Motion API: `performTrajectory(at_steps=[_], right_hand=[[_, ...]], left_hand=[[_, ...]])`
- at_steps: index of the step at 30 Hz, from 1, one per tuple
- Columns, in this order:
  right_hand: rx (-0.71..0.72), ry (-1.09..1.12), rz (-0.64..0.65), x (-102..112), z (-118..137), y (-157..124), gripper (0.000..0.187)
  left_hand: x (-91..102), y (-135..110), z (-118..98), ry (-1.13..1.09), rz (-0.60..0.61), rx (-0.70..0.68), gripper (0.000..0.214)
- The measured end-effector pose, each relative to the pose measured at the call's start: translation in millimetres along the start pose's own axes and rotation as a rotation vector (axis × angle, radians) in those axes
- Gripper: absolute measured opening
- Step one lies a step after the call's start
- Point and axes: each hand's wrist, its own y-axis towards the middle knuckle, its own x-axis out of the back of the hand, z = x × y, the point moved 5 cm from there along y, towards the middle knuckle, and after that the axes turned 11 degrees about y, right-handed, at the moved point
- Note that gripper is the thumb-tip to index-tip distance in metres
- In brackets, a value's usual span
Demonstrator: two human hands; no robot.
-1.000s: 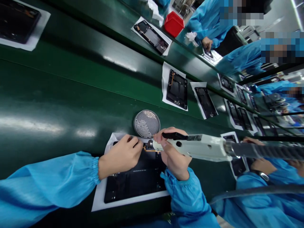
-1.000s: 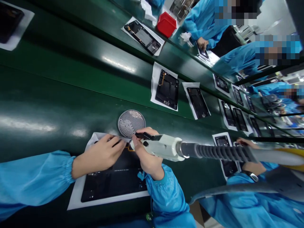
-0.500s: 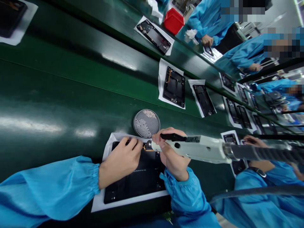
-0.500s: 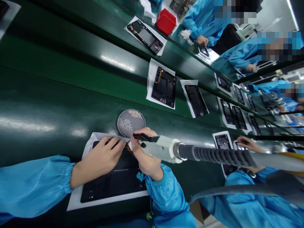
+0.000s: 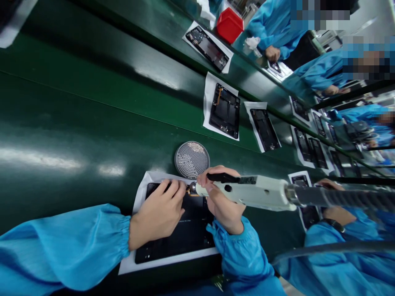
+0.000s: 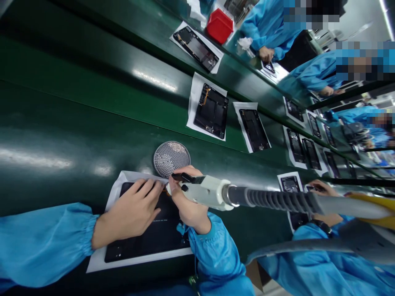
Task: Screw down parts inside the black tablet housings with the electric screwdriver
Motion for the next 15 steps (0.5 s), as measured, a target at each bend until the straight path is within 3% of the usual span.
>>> performTrajectory(at_steps=[15], right_hand=[[0.054,0.052,0.056,-10.3,-2.9,1.2,0.012]], left_hand=[[3.0,-1.1,0.8,-0.028,-0.068,-0.015,0.047]])
